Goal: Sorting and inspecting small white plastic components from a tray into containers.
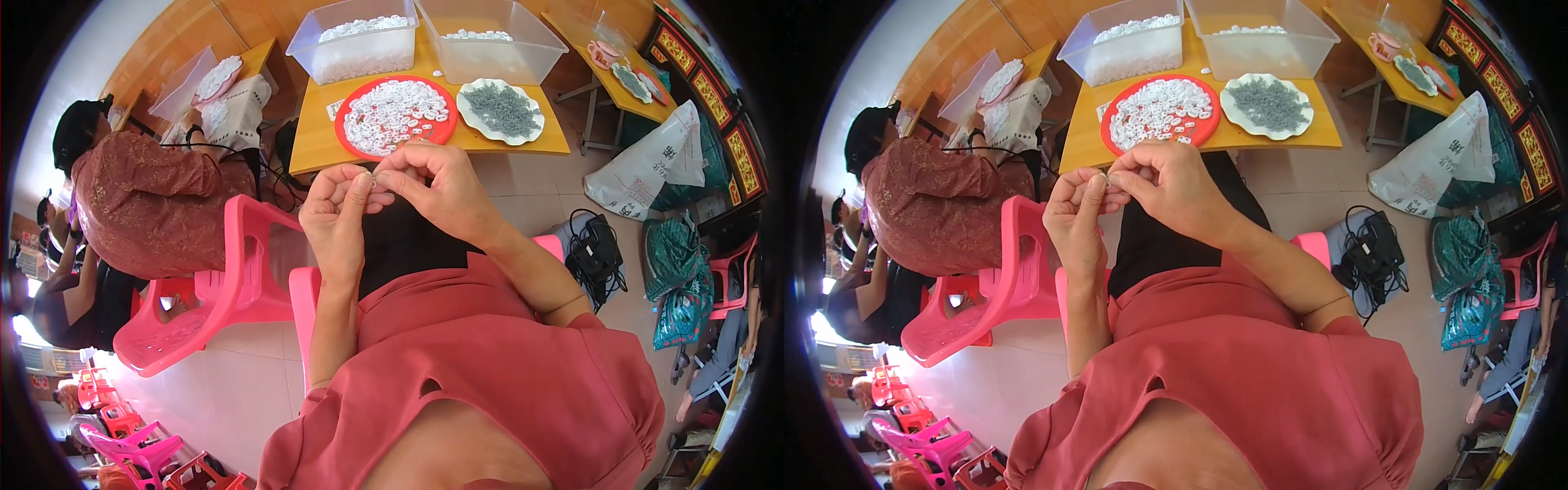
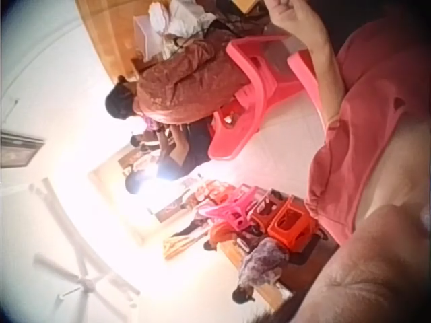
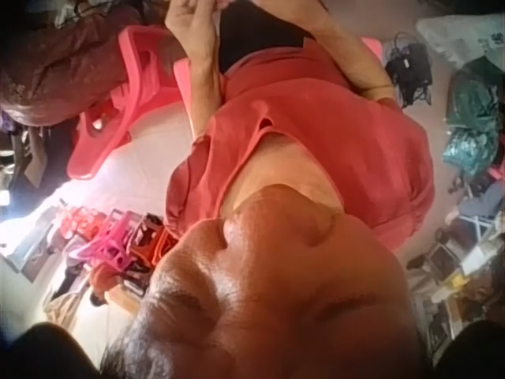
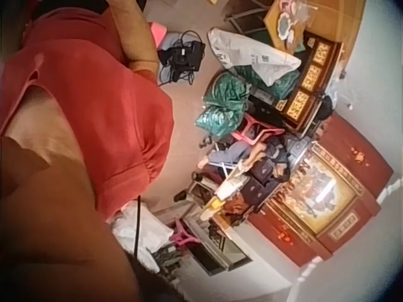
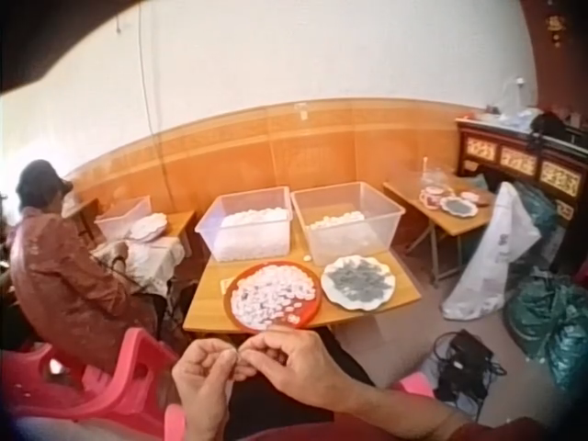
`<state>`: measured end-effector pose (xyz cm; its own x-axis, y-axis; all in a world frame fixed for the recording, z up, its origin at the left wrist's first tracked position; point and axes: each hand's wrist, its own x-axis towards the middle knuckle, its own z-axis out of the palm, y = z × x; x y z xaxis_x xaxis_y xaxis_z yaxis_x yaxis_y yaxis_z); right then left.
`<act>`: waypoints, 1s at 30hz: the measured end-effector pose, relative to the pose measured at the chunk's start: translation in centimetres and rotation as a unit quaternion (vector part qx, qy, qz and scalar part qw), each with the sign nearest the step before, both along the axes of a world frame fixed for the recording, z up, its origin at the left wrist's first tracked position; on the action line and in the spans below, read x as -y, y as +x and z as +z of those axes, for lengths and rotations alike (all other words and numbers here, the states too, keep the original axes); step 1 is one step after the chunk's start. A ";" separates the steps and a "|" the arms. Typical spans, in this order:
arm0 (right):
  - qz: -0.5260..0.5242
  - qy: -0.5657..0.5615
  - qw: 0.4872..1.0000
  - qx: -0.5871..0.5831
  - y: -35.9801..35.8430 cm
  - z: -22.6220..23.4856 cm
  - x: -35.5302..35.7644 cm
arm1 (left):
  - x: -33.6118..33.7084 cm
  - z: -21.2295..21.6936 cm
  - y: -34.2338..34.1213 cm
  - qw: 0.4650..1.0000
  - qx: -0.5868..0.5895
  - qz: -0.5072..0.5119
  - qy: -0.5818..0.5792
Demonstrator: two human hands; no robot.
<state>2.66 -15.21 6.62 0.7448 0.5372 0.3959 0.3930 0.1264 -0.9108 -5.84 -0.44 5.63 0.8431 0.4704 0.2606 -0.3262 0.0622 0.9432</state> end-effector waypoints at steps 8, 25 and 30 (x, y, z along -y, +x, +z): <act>0.040 0.007 0.997 -0.058 0.7 -1.0 -0.7 | -0.3 -0.4 0.5 1.000 -0.002 0.016 0.010; 0.060 0.020 0.994 -0.087 2.7 -0.8 -0.3 | -0.7 -2.0 1.7 0.997 -0.017 -0.008 -0.080; -0.146 -0.052 0.987 0.039 9.2 -3.3 1.0 | -1.5 -2.2 1.8 0.996 -0.031 0.002 -0.088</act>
